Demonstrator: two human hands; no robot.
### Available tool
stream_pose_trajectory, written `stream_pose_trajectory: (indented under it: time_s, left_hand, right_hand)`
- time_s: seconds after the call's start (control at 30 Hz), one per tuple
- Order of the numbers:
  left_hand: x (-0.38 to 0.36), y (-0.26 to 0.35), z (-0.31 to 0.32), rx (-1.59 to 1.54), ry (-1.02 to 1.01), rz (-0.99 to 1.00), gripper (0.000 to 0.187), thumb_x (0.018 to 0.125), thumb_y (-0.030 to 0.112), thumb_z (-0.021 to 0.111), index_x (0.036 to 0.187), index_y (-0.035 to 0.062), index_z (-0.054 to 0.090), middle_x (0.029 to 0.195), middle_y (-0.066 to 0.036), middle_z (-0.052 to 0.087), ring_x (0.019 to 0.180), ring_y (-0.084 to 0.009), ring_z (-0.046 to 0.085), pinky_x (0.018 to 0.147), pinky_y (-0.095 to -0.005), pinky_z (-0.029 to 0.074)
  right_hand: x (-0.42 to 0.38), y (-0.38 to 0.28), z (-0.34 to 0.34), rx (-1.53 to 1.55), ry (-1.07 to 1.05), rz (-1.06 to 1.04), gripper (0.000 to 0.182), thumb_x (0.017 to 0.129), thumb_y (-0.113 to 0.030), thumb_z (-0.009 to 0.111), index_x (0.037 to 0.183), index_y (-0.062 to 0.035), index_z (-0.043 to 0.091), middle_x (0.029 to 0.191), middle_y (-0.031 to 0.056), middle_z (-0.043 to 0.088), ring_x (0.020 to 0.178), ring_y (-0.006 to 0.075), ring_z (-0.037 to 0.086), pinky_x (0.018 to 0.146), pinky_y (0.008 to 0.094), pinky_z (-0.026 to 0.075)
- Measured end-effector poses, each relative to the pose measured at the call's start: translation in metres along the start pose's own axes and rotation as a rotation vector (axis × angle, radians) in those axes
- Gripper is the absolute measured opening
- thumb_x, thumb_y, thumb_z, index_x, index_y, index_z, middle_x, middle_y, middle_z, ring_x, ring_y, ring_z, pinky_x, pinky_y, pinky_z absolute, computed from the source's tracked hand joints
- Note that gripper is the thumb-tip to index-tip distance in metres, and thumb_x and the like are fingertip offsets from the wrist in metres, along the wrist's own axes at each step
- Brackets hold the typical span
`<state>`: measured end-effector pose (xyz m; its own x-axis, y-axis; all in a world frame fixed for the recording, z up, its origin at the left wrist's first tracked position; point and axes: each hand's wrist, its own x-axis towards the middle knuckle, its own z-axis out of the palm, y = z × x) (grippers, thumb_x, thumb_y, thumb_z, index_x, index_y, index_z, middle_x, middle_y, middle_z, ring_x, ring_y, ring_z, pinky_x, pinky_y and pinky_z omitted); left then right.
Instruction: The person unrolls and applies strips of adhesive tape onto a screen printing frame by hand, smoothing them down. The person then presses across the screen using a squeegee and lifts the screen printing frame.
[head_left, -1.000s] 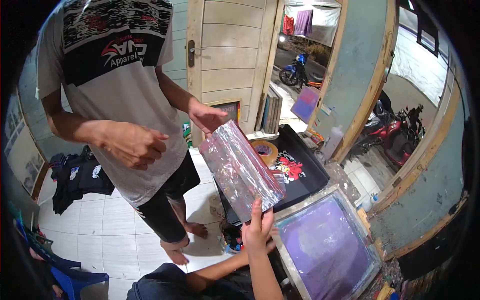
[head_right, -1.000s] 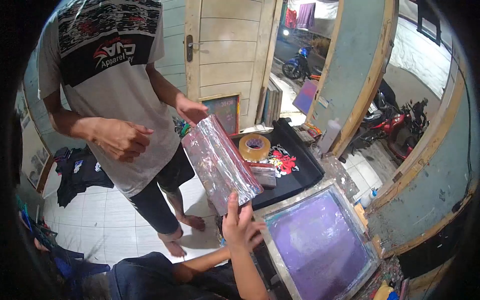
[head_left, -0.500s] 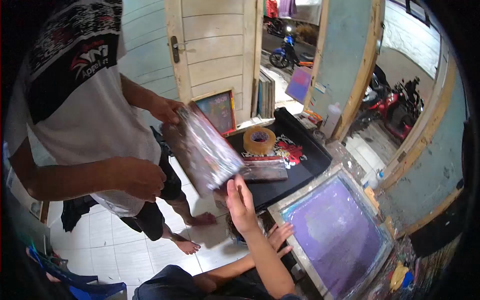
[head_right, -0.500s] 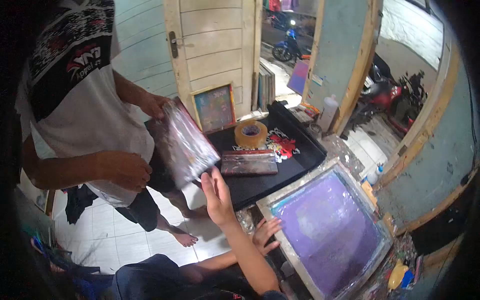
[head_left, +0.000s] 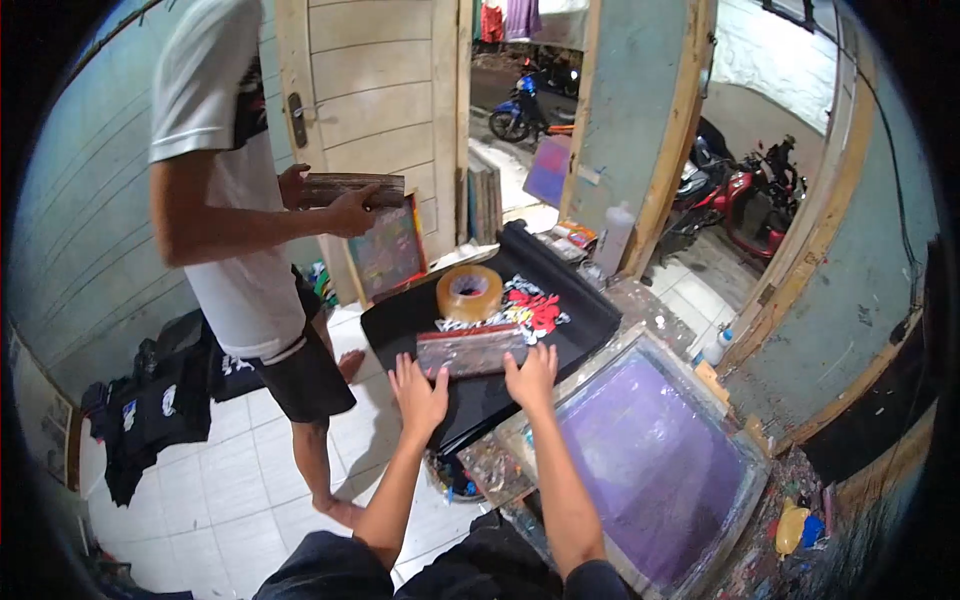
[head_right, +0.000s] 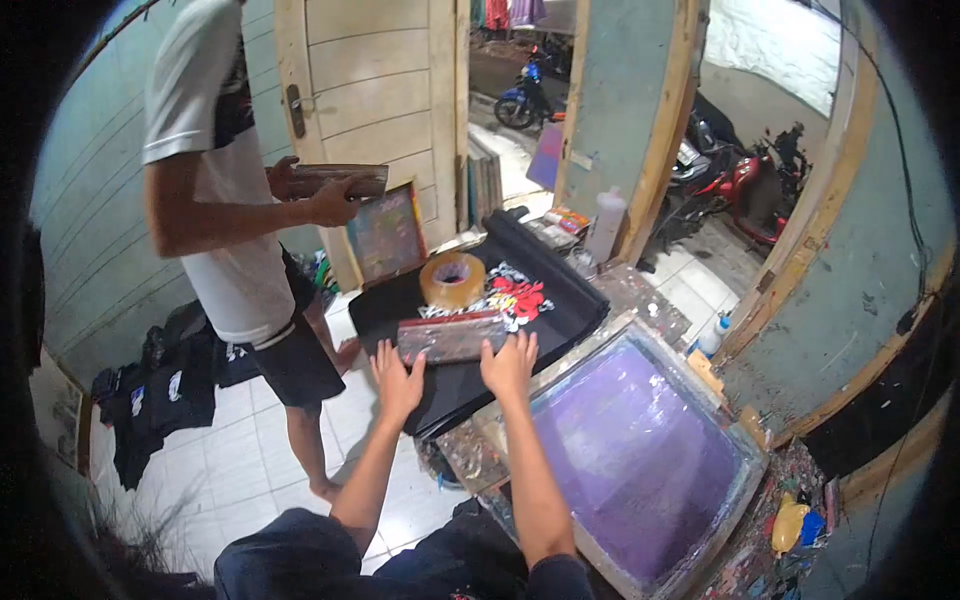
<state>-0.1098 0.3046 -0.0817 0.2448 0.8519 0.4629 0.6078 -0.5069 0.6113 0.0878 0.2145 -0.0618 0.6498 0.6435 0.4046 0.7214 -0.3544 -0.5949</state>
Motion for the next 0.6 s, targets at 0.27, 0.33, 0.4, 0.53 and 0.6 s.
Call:
stream_pose_trajectory:
  time_s: [0.27, 0.33, 0.4, 0.53, 0.6]
  left_hand:
    - [-0.040, 0.056, -0.049, -0.867, -0.133, -0.018, 0.064, 0.095, 0.023, 0.073, 0.147, -0.0035, 0.047, 0.142, -0.022, 0.056, 0.134, -0.0286, 0.053, 0.113, -0.0387, 0.039]
    - [-0.042, 0.082, -0.067, -0.881, -0.306, 0.053, 0.062, 0.096, 0.020, 0.073, 0.147, -0.0022, 0.048, 0.138, -0.020, 0.059, 0.132, -0.0248, 0.054, 0.112, -0.0371, 0.040]
    - [-0.030, 0.104, -0.072, -0.868, -0.528, 0.170, 0.060, 0.095, 0.020, 0.074, 0.146, -0.0014, 0.050, 0.137, -0.020, 0.060, 0.132, -0.0247, 0.055, 0.112, -0.0366, 0.040]
    - [0.038, 0.133, -0.064, -0.544, -0.567, 0.461, 0.062, 0.091, 0.031, 0.077, 0.142, 0.0023, 0.056, 0.143, -0.021, 0.060, 0.132, -0.0352, 0.058, 0.112, -0.0437, 0.043]
    - [0.096, 0.107, -0.022, -0.249, -0.180, 0.636, 0.072, 0.084, 0.033, 0.082, 0.139, -0.0036, 0.054, 0.139, -0.026, 0.059, 0.130, -0.0414, 0.056, 0.113, -0.0462, 0.041]
  right_hand:
    - [-0.072, -0.017, -0.114, 1.254, -0.032, 0.487, 0.043, 0.093, -0.016, 0.077, 0.127, -0.0010, 0.054, 0.116, 0.0104, 0.067, 0.102, 0.0232, 0.068, 0.083, 0.0400, 0.059]
    - [-0.095, -0.017, -0.152, 1.410, -0.042, 0.531, 0.043, 0.095, -0.013, 0.074, 0.132, -0.0028, 0.054, 0.118, 0.0120, 0.068, 0.103, 0.0239, 0.069, 0.080, 0.0458, 0.062]
    - [-0.124, 0.000, -0.176, 1.475, 0.028, 0.573, 0.041, 0.098, -0.011, 0.069, 0.136, -0.0040, 0.054, 0.122, 0.0132, 0.067, 0.105, 0.0258, 0.070, 0.079, 0.0510, 0.064]
    - [-0.191, 0.026, -0.231, 1.428, 0.370, 0.546, 0.037, 0.101, -0.016, 0.064, 0.135, -0.0041, 0.056, 0.124, 0.0144, 0.068, 0.107, 0.0290, 0.070, 0.079, 0.0509, 0.066]
    - [-0.226, 0.039, -0.265, 1.395, 0.566, 0.601, 0.042, 0.102, -0.024, 0.062, 0.138, -0.0046, 0.054, 0.125, 0.0147, 0.067, 0.108, 0.0301, 0.071, 0.075, 0.0480, 0.066]
